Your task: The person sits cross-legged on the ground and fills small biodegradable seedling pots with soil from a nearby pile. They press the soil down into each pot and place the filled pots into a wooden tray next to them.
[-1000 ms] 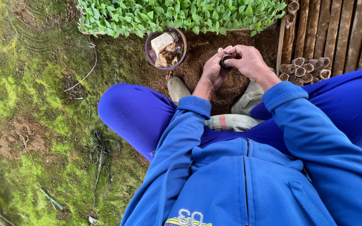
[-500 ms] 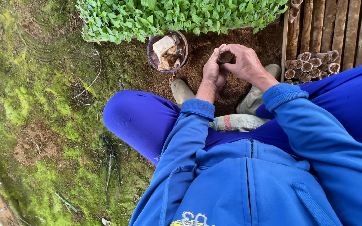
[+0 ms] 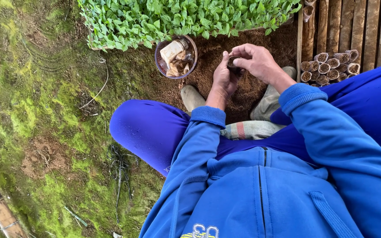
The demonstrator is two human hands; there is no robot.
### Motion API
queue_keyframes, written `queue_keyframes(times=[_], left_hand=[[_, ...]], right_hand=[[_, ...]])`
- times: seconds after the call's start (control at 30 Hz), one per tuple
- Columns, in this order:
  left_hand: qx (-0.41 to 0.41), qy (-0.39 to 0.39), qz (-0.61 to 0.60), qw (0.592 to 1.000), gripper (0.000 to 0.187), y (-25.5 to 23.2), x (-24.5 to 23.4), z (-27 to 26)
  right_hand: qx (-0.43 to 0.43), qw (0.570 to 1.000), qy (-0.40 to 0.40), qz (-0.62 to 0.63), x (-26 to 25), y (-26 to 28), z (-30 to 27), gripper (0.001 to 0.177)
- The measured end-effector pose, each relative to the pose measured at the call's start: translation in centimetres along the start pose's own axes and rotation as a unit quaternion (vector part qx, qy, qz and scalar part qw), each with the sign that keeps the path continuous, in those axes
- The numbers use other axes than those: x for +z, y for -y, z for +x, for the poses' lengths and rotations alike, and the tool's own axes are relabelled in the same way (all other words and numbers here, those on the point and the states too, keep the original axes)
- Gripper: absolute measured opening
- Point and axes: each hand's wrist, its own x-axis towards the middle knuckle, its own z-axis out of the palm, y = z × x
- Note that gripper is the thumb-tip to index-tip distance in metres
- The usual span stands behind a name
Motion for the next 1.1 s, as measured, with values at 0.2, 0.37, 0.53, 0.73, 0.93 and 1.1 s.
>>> queue_keyframes(times=[0.2,0.37,0.53,0.73,0.93,1.1], left_hand=[[-0.005,0.066,0.018,0.998,0.044,-1.3,2.6,-3.3],[0.000,0.051,0.043,0.998,0.041,-0.2,1.2,-1.5],[0.009,0.040,0.083,0.996,0.049,1.1,-0.8,0.5],[-0.009,0.038,0.083,0.996,0.048,0.6,0.0,-0.3],[0.000,0.053,0.110,0.993,0.052,-0.7,1.2,-1.1],[0.012,0.034,0.140,0.989,0.055,0.0,0.5,-0.5]], right_hand=[[0.083,0.996,0.017,0.030,0.1,3.1,-0.6,0.026],[0.067,0.998,0.001,0.012,0.7,-0.1,0.0,0.033],[0.030,0.999,-0.036,-0.024,1.2,-2.3,0.5,0.033],[0.049,0.998,-0.021,0.043,0.5,-1.6,0.4,0.033],[0.111,0.983,0.031,0.144,0.0,0.2,0.0,0.040],[0.070,0.991,0.003,0.111,0.6,0.7,-0.3,0.037]])
